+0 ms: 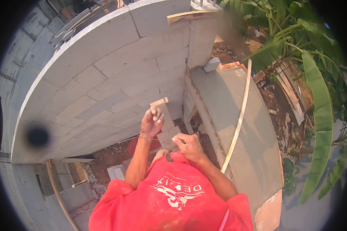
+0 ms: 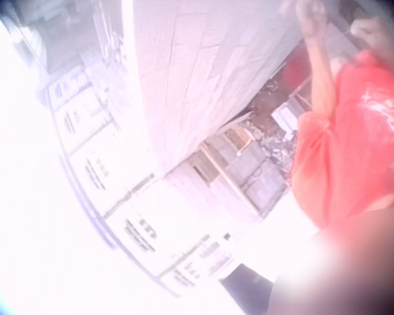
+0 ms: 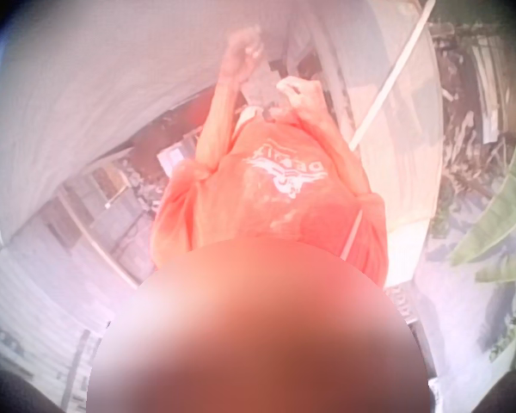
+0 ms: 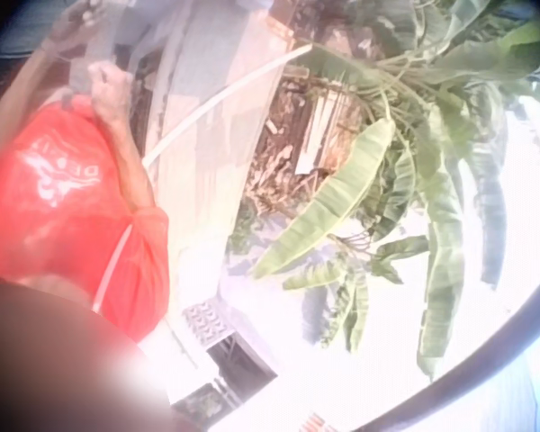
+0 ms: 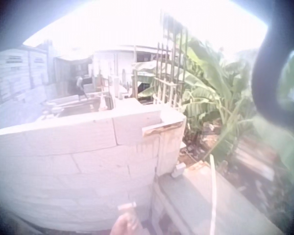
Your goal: The person installs wooden planks on a curved wall using a hammer and nails. They position the planks, hammer nails into the wall, and adjust the wood to fit the structure.
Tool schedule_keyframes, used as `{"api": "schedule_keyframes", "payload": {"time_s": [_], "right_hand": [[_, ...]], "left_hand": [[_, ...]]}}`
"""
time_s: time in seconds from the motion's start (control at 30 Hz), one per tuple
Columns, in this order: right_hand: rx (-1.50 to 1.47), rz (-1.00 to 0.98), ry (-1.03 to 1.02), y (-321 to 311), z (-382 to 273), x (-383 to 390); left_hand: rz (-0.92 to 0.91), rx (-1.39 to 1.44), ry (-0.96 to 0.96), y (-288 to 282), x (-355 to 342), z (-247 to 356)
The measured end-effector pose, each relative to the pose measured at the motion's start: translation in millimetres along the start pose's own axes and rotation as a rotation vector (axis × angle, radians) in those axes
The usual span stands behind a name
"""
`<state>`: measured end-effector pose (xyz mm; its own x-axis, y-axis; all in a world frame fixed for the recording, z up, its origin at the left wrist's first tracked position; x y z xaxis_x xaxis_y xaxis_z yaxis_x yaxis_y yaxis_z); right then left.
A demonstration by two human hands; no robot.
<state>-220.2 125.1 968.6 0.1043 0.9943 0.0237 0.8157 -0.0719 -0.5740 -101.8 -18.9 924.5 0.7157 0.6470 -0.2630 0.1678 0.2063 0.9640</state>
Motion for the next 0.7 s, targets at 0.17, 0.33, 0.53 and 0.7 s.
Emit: {"api": "schedule_keyframes", "payload": {"time_s": [0.17,0.33,0.53,0.7], "right_hand": [[-0.093,0.106,0.065,7,21,-2],[-0.22,0.079,0.121,10,22,-5],[-0.257,0.202,0.011,-9,5,-9],[-0.062,0.416,-0.05,-28,9,0]], "left_hand": [[-0.471,0.092,-0.098,41,7,6],[-0.625,-0.038,-0.126,44,17,3],[0.026,-0.078,-0.124,-21,37,-7],[0.346,-0.276,-0.313,-40,76,-13]]}}
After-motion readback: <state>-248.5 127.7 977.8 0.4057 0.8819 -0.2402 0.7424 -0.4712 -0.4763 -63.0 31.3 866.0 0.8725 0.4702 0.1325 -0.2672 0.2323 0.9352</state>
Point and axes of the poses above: each hand's wrist, its own x-axis away from the middle knuckle, its own y-axis out of the palm, z = x × y, the point moved 6 cm from there along -x, towards the middle knuckle, and after that the axes turned 15 degrees about x, right-handed, at the moved point
